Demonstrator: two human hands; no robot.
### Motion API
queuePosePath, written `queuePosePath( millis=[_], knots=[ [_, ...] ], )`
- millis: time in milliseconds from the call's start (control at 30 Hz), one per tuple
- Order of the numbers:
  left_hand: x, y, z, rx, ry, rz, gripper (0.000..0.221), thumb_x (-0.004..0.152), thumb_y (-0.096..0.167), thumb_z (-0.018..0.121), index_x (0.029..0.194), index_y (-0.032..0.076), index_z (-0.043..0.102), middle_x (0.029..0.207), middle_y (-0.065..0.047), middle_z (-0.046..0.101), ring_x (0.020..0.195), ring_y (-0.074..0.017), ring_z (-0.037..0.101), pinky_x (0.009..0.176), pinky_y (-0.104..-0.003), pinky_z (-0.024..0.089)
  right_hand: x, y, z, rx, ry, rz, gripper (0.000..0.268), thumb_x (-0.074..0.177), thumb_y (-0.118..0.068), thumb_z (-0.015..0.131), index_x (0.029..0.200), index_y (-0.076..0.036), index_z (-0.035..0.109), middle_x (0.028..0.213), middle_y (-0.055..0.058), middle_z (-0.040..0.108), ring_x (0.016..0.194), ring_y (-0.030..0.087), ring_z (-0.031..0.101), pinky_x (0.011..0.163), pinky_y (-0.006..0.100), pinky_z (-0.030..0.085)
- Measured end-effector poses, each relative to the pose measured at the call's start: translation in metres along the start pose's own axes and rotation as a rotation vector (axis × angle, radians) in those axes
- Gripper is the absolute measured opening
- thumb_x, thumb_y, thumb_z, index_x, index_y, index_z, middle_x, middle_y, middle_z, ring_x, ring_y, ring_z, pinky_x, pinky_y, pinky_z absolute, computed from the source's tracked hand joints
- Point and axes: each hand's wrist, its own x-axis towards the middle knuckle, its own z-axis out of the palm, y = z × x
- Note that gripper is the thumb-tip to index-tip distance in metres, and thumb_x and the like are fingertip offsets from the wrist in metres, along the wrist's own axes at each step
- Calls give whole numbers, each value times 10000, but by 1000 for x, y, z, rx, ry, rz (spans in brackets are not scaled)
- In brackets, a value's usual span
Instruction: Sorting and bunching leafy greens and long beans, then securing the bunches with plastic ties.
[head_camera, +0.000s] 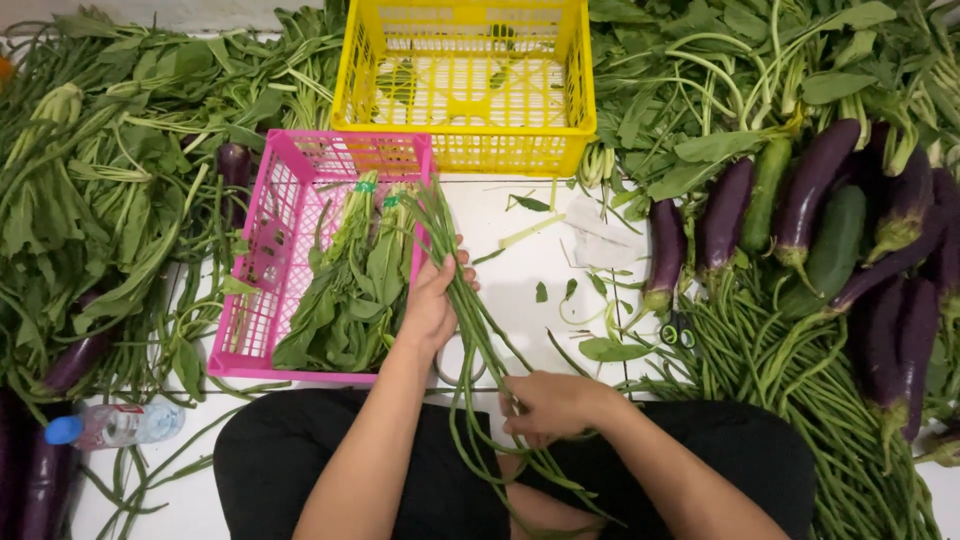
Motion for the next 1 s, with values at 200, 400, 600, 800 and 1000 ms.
queuePosePath(
  millis=[200,400,600,800,1000],
  knots=[
    [-6,5,9,71,76,-27,427,1037,143,509,1457,72,485,1129,-68,601,874,-146,595,778,-295,541,-51,-50,-5,584,-30,-75,457,996,-120,523,1407,-71,331,756,116,651,526,222,673,397,286,542],
    [-15,15,26,207,32,-88,444,1009,115,513,1449,54,499,1298,-124,669,1040,-236,664,902,-370,559,-19,-21,8,318,70,47,441,980,-268,596,1341,-60,450,815,85,712,564,179,677,520,284,557],
    [-2,-12,0,60,-23,-73,377,980,136,648,1324,-1,571,1328,-216,660,1039,-291,739,917,-429,618,42,29,12,159,503,29,351,936,-371,638,1079,-53,601,940,212,744,941,398,742,818,512,580],
    [-11,0,18,7,-22,-120,380,1025,183,572,1342,-27,561,1328,-233,659,1045,-303,737,927,-446,610,84,42,4,387,835,-8,492,905,-419,724,1243,-90,584,1102,148,694,1076,309,694,903,418,589],
    [-14,1,23,25,-33,-117,355,1001,155,610,1305,-25,573,1319,-221,666,1046,-287,735,897,-395,626,82,19,6,489,813,61,401,933,-438,709,1146,-100,670,1082,131,753,1095,316,708,953,403,574]
  ],
)
